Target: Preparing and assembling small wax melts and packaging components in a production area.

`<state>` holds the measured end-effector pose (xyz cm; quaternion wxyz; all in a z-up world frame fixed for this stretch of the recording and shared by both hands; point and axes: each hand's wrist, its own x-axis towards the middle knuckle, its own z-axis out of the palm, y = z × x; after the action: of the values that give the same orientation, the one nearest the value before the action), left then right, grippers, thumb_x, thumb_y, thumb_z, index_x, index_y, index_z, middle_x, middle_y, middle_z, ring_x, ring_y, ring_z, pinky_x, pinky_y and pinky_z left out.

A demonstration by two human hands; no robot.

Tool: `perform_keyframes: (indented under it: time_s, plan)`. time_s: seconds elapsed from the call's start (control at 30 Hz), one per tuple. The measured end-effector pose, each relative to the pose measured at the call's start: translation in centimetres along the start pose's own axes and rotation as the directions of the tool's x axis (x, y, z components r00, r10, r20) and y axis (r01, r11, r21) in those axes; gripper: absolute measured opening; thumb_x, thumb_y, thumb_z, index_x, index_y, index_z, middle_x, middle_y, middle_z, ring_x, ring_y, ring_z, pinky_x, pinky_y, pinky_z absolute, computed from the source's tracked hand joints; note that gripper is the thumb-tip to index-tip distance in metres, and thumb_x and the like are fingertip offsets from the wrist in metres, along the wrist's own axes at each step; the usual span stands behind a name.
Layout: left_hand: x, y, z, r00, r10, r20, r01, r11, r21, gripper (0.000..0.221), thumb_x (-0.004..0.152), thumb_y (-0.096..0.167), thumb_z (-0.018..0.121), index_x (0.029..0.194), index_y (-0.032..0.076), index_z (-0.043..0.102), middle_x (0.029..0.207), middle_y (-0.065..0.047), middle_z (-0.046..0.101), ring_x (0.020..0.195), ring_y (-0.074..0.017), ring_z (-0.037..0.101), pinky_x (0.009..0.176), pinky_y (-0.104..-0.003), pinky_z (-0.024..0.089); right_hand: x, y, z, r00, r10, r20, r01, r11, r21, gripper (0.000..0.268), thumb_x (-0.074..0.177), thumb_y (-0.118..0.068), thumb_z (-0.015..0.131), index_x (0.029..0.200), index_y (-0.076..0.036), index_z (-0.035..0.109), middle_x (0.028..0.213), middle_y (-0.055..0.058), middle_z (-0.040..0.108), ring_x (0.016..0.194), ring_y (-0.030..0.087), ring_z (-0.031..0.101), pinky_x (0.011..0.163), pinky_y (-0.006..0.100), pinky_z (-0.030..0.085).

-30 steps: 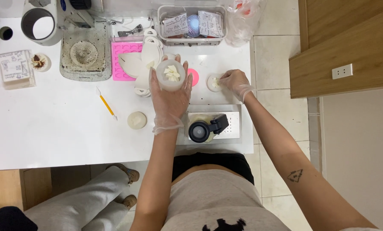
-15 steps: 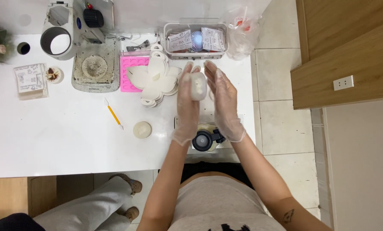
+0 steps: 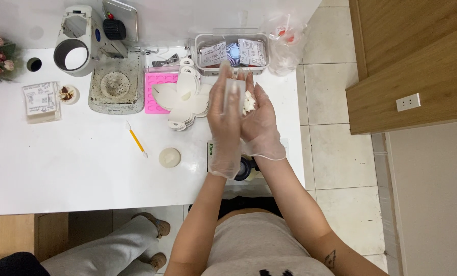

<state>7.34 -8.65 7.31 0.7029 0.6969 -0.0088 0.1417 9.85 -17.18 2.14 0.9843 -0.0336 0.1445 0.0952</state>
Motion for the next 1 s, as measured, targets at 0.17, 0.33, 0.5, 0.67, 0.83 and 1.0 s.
perform_keyframes:
  time_s: [0.17,0.33,0.5,0.67,0.83,1.0]
  plan:
    - [0.2,1.8,-1.6,0.98,-0.192,0.055,0.197,0.889,-0.413,0.05,0.109,0.032,0.047,0.154,0.01,0.046,0.157,-0.009,0.051,0.152,-0.0255,0.042,0.126,-0.037,0.036,-0.4,1.1,1.8,0.985,-0.01,-0.173,0.026,0.995,0.091,0.038,0.109,-0.03,0.037,0.134,-0.013,0.061,0.133,0.003,0.065,0.124,0.018,0.061,0.111,0.04,0.049]
    - [-0.3,1.3,-1.6,0.987,0.12,0.109,-0.135,0.981,0.142,0.049,0.104,0.026,0.06,0.15,0.011,0.053,0.151,-0.007,0.054,0.145,-0.0251,0.049,0.124,-0.038,0.04,-1.5,1.5,-1.3,0.997,-0.074,-0.036,0.062,0.962,-0.266,0.038,0.111,-0.031,0.038,0.141,-0.013,0.052,0.134,0.005,0.062,0.126,0.02,0.058,0.112,0.037,0.049]
    - [-0.2,0.7,-1.3,0.94,0.257,0.225,-0.3,0.936,0.185,0.051,0.102,0.017,0.069,0.151,0.013,0.057,0.148,-0.005,0.06,0.14,-0.0199,0.056,0.123,-0.036,0.047,-2.0,1.8,0.5,0.991,-0.13,-0.02,0.095,0.816,-0.571,0.045,0.11,-0.036,0.035,0.142,-0.009,0.05,0.129,0.008,0.06,0.122,0.022,0.058,0.104,0.037,0.05]
    - [1.5,1.9,-2.4,0.979,-0.097,0.182,0.146,0.95,-0.277,0.046,0.107,0.021,0.056,0.151,0.011,0.055,0.147,-0.009,0.063,0.137,-0.0213,0.059,0.119,-0.036,0.048,1.4,0.9,-2.2,0.963,-0.087,-0.257,0.027,0.973,-0.231,0.04,0.11,-0.035,0.036,0.134,-0.008,0.053,0.126,0.008,0.063,0.12,0.022,0.061,0.105,0.042,0.052]
    - [1.5,1.5,-2.3,0.979,-0.014,0.205,0.05,0.984,-0.17,0.048,0.108,0.025,0.053,0.152,0.006,0.053,0.151,-0.014,0.059,0.144,-0.0232,0.052,0.124,-0.037,0.041,0.8,1.2,-0.5,0.962,-0.022,-0.272,-0.01,0.993,-0.118,0.036,0.108,-0.034,0.037,0.126,-0.01,0.057,0.124,0.008,0.064,0.118,0.024,0.063,0.105,0.044,0.052]
    - [3.1,-0.4,-3.8,0.952,-0.186,0.243,0.305,0.504,-0.808,0.06,0.107,0.032,0.05,0.156,-0.001,0.04,0.15,-0.019,0.054,0.146,-0.0276,0.047,0.123,-0.043,0.04,0.6,0.6,-0.1,0.964,-0.008,-0.266,0.045,0.99,0.131,0.031,0.109,-0.026,0.044,0.11,-0.006,0.067,0.11,0.007,0.072,0.112,0.023,0.069,0.105,0.041,0.054]
